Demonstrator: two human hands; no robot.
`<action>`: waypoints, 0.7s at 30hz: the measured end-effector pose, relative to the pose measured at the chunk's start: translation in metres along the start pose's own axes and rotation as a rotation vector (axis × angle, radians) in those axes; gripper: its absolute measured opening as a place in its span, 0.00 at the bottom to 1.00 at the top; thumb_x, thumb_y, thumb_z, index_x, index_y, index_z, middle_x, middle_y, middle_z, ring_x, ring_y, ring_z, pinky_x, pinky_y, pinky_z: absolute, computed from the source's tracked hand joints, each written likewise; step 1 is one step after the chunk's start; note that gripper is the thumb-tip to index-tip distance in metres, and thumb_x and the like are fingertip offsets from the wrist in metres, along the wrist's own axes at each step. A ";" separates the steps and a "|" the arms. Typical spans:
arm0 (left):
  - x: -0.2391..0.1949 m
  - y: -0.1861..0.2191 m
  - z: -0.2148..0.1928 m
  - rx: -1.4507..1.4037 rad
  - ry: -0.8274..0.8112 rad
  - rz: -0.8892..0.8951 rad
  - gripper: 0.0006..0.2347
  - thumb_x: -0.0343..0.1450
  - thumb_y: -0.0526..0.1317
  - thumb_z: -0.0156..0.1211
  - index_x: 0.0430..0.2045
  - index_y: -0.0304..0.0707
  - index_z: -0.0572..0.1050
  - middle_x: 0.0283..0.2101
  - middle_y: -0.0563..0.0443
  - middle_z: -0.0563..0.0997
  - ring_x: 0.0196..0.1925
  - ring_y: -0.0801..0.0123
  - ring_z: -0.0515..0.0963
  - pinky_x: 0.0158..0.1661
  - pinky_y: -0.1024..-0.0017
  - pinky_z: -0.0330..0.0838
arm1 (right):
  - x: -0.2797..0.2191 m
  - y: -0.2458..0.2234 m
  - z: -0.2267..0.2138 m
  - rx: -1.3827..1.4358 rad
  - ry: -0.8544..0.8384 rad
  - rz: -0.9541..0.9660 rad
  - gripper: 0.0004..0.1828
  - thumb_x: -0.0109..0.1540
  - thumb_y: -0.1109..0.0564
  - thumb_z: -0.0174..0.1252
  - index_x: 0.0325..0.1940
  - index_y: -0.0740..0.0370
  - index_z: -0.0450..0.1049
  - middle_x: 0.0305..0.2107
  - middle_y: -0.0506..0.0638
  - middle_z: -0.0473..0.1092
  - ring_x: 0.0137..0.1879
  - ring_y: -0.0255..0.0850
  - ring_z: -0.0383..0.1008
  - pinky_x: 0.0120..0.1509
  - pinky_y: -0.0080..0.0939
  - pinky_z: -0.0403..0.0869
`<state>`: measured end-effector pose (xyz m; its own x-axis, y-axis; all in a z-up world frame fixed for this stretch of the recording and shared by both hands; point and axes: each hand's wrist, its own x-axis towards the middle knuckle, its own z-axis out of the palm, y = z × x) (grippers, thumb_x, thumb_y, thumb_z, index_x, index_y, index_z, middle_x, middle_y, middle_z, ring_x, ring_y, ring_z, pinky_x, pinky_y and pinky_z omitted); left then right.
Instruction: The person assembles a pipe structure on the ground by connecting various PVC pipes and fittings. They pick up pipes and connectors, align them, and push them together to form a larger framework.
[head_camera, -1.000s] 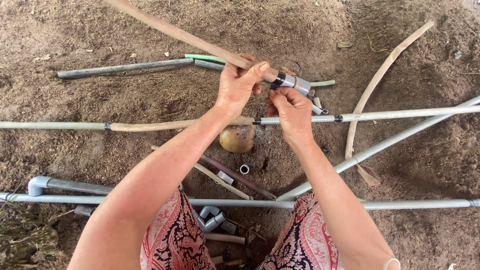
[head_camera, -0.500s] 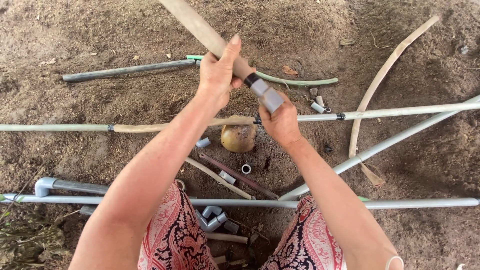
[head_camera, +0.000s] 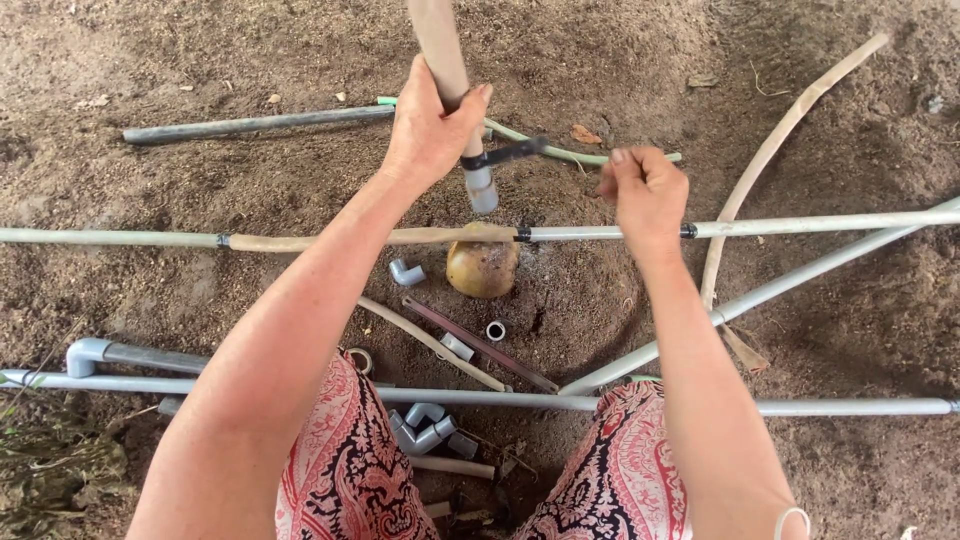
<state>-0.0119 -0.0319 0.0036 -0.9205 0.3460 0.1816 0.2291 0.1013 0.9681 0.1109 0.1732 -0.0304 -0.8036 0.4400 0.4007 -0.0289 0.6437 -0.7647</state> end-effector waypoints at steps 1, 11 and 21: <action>-0.002 0.001 -0.002 -0.052 0.001 0.060 0.10 0.68 0.35 0.56 0.35 0.37 0.60 0.28 0.54 0.70 0.24 0.75 0.74 0.28 0.78 0.80 | 0.000 -0.002 -0.006 0.173 -0.088 0.324 0.10 0.68 0.58 0.47 0.36 0.60 0.73 0.24 0.47 0.72 0.26 0.32 0.74 0.31 0.24 0.77; -0.020 0.011 0.006 -0.206 -0.192 0.151 0.07 0.70 0.34 0.51 0.34 0.37 0.60 0.30 0.51 0.73 0.30 0.73 0.77 0.35 0.77 0.81 | -0.017 -0.024 0.028 0.908 -0.411 0.652 0.26 0.52 0.45 0.57 0.48 0.62 0.71 0.37 0.57 0.72 0.42 0.47 0.72 0.45 0.45 0.72; -0.020 0.001 0.014 -0.443 -0.403 -0.022 0.08 0.69 0.36 0.54 0.35 0.38 0.63 0.29 0.46 0.80 0.31 0.70 0.82 0.22 0.86 0.73 | -0.021 -0.053 0.030 0.828 -0.421 0.805 0.23 0.60 0.47 0.42 0.55 0.60 0.65 0.45 0.58 0.70 0.43 0.46 0.70 0.51 0.46 0.71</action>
<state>0.0108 -0.0259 -0.0013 -0.7113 0.6833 0.1650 -0.0223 -0.2565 0.9663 0.1114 0.1115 -0.0134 -0.8915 0.1930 -0.4098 0.3181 -0.3773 -0.8698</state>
